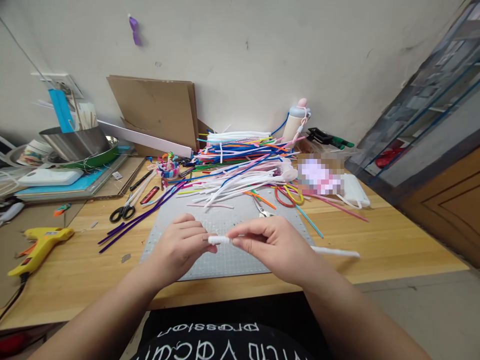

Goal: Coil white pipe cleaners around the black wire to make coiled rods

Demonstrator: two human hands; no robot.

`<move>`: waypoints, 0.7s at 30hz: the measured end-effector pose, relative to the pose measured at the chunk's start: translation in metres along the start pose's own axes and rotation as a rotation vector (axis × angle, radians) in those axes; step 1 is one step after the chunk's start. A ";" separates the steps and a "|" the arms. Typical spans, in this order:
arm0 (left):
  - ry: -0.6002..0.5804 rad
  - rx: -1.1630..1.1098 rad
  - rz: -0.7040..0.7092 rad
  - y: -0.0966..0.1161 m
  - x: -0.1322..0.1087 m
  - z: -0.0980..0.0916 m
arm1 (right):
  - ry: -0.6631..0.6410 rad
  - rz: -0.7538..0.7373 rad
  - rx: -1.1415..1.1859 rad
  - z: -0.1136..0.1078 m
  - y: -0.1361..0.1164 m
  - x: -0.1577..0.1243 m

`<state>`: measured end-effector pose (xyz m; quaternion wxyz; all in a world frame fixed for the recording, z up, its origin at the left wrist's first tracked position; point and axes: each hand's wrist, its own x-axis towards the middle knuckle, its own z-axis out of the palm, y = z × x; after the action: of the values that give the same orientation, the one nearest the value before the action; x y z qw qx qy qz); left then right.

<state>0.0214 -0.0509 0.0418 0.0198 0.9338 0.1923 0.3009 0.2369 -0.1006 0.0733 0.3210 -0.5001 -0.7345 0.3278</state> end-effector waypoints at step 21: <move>-0.116 -1.555 -1.079 0.009 0.001 0.021 | -0.060 -0.480 -0.589 -0.004 0.000 0.011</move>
<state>0.0372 -0.0569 0.0264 0.7823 0.4575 0.3422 0.2482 0.2374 -0.0898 0.0774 0.2096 -0.3749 -0.9025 0.0329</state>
